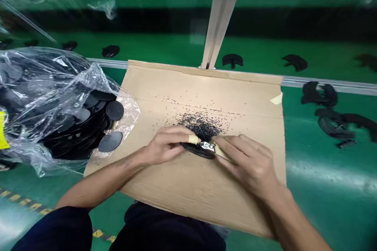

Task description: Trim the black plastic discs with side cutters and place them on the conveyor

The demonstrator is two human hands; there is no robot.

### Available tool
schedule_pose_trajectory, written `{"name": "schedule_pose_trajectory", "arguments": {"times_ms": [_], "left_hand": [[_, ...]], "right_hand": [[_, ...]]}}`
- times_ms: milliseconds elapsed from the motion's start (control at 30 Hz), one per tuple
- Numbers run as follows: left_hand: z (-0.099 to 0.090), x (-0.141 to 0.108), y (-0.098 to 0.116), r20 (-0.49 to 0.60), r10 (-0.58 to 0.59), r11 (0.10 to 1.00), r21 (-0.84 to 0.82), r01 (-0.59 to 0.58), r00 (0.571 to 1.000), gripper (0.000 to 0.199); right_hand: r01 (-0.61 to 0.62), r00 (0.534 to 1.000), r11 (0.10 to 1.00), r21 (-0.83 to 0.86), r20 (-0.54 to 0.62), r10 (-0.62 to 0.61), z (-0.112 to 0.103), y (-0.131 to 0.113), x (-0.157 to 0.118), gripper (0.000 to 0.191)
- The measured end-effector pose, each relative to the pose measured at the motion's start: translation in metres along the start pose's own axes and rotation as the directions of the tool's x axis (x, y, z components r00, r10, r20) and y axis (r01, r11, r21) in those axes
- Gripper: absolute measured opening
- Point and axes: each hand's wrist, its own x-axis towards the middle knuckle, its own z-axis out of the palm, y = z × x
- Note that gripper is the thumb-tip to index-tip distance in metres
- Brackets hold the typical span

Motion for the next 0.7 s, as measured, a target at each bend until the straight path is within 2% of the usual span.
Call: {"name": "schedule_pose_trajectory", "arguments": {"times_ms": [67,133,200,233,333,400,467,533,567,600,667,700], "left_hand": [[0.000,0.001,0.002,-0.006,0.023,0.999,0.025,-0.023,1.000,0.029],[0.000,0.001,0.004,-0.021,-0.012,1.000,0.025,0.012,1.000,0.026],[0.000,0.001,0.006,-0.040,-0.101,0.995,0.014,0.102,0.994,0.023],[0.001,0.001,0.006,-0.058,-0.175,0.985,-0.017,0.174,0.983,0.023],[0.004,0.005,0.005,-0.129,-0.419,0.893,-0.235,0.383,0.899,0.029],[0.006,0.009,0.003,-0.170,-0.533,0.804,-0.407,0.433,0.829,0.038],[0.005,0.014,0.001,-0.184,-0.619,0.718,-0.525,0.456,0.763,0.046],[-0.002,0.021,-0.004,-0.175,-0.672,0.671,-0.555,0.492,0.719,0.056],[-0.008,0.026,-0.008,-0.183,-0.671,0.685,-0.522,0.507,0.718,0.063],[-0.016,0.033,-0.013,-0.219,-0.639,0.741,-0.434,0.513,0.738,0.069],[-0.037,0.051,-0.024,-0.311,-0.488,0.873,-0.140,0.468,0.816,0.073],[-0.049,0.064,-0.031,-0.340,-0.372,0.904,0.076,0.420,0.864,0.073]], "right_hand": [[-0.064,0.996,0.987,0.146,-0.051,0.073,0.000,-0.001,0.002,0.021],[-0.116,0.986,0.973,0.198,-0.095,0.136,0.000,-0.001,0.002,0.024],[-0.167,0.966,0.973,0.158,-0.171,0.194,0.001,0.003,0.003,0.026],[-0.185,0.964,0.978,0.098,-0.174,0.200,0.002,0.005,0.003,0.026],[-0.183,0.983,0.974,-0.133,-0.026,0.181,0.003,0.010,0.005,0.026],[-0.161,0.982,0.960,-0.229,0.062,0.180,0.003,0.011,0.007,0.028],[-0.158,0.982,0.944,-0.291,0.053,0.180,0.001,0.010,0.008,0.031],[-0.145,0.984,0.930,-0.338,0.045,0.170,-0.003,0.009,0.004,0.034],[-0.135,0.985,0.925,-0.354,0.053,0.164,-0.005,0.010,0.000,0.035],[-0.126,0.985,0.924,-0.362,0.067,0.160,-0.008,0.010,-0.005,0.035],[-0.121,0.982,0.924,-0.362,0.091,0.164,-0.011,0.012,-0.020,0.034],[-0.135,0.980,0.920,-0.369,0.086,0.178,-0.011,0.013,-0.028,0.033]]}}
